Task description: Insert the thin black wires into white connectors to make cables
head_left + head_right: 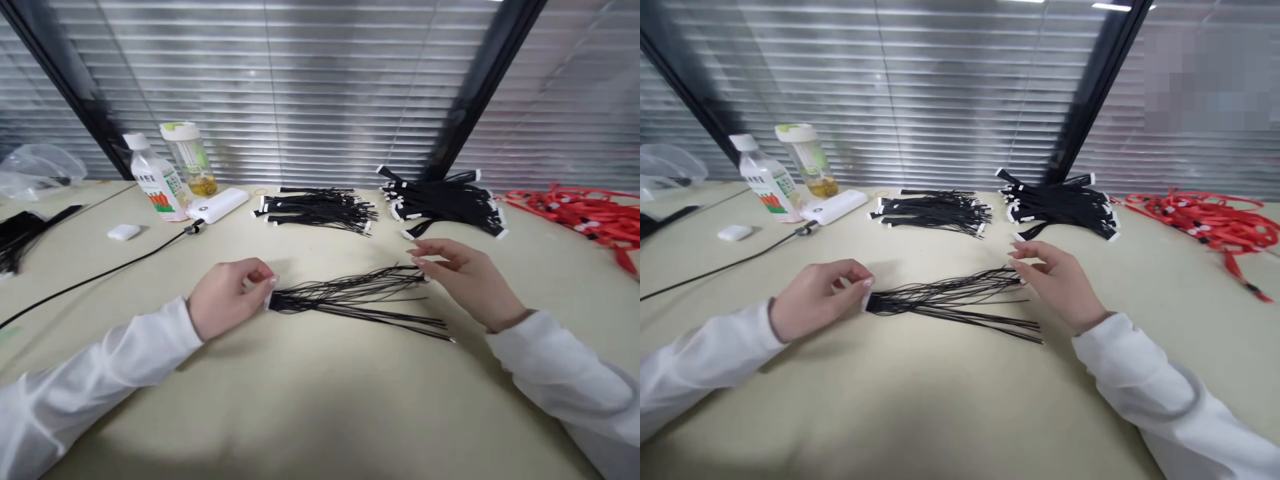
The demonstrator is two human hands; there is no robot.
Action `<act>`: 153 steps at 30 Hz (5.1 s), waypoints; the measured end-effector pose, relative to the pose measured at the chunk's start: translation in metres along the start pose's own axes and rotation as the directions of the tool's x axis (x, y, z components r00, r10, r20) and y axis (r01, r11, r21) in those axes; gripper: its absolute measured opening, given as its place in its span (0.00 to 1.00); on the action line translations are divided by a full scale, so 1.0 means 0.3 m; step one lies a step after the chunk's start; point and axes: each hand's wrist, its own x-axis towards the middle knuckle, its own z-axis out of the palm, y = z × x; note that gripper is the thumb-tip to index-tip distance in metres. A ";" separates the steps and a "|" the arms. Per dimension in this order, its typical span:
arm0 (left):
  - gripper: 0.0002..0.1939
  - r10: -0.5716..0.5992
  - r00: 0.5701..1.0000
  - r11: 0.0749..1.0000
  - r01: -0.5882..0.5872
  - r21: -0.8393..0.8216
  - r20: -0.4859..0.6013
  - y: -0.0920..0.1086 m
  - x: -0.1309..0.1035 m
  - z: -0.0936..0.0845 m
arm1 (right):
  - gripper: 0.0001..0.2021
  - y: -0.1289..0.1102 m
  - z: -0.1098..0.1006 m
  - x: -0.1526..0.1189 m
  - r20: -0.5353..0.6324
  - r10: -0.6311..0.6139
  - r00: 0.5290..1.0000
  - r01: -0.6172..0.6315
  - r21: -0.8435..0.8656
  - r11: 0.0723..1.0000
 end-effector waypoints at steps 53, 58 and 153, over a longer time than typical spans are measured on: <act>0.13 0.135 0.990 0.990 -0.133 -0.054 0.030 0.035 0.053 0.119 | 0.14 -0.059 -0.026 -0.063 0.098 0.116 0.988 -0.151 0.592 0.792; 0.12 0.129 0.991 0.992 -0.128 -0.016 0.034 0.034 0.059 0.126 | 0.11 -0.060 -0.028 -0.068 -0.049 -0.047 0.998 0.064 0.455 0.888; 0.19 0.218 0.975 0.771 -0.197 -0.606 -0.039 0.072 0.083 0.173 | 0.12 -0.137 0.061 0.073 -0.080 0.089 0.993 -0.005 0.717 0.697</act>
